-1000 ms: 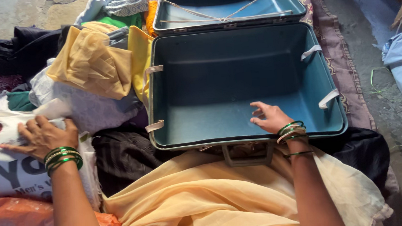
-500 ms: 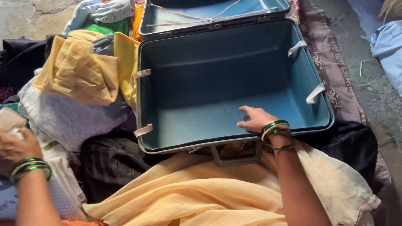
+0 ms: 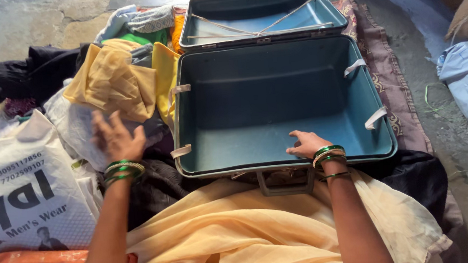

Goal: The person packs a suitcase by folding and placing various clothing items and a shopping bag inside. They handle a white shopping bag, several folded white garments, a beige cloth, and a dark blue garment, arranging them neatly within the suitcase.

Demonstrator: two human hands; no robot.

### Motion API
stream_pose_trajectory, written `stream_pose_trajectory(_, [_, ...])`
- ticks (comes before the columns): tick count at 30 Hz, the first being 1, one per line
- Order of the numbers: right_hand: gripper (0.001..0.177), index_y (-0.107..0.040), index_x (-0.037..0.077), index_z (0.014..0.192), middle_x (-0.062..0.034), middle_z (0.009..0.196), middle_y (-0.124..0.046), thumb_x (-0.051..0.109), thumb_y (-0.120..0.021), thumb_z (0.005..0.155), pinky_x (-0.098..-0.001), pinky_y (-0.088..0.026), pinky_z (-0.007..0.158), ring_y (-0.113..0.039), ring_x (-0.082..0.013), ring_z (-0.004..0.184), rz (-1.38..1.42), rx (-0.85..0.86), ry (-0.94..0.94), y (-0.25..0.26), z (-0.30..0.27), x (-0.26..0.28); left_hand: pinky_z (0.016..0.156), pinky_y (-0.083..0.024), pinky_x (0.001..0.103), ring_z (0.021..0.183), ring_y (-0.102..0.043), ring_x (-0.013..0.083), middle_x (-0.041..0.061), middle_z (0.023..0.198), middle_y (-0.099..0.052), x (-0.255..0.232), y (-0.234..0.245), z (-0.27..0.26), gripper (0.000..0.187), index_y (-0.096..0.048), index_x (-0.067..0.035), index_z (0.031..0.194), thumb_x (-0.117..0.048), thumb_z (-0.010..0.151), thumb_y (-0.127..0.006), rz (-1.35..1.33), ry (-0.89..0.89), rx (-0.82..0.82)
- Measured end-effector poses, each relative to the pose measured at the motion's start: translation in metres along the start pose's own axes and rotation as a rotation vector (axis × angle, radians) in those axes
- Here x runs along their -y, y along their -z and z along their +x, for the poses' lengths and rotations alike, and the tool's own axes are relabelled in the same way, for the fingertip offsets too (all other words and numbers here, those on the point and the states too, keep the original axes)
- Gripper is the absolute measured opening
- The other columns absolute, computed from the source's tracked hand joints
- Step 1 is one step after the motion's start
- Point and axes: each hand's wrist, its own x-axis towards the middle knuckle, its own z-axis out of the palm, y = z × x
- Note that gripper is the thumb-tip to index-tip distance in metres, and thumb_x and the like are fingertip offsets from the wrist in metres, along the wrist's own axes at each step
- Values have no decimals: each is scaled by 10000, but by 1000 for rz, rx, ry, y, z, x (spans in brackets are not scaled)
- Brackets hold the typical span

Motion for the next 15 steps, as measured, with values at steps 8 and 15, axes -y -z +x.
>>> stream_pose_trajectory(8, [715, -496, 178, 1491, -97, 1353, -685, 430, -715, 858, -415, -495, 1102, -631, -279, 1284, 28, -80, 69, -3, -1, -2, 1047, -470, 499, 1296, -508, 441, 250, 1369, -483, -42, -55, 20, 792, -428, -7, 1384, -309, 799, -868, -493, 275, -205])
stream_pose_trajectory(15, [702, -496, 198, 1487, -79, 1349, -686, 437, -707, 862, -429, -492, 1106, -635, -268, 1281, 13, -79, 34, -3, -1, -1, 951, -507, 507, 1086, -621, 501, 340, 1225, -618, 0, -74, 32, 757, -482, 94, 1312, -253, 757, -863, -310, 156, -384])
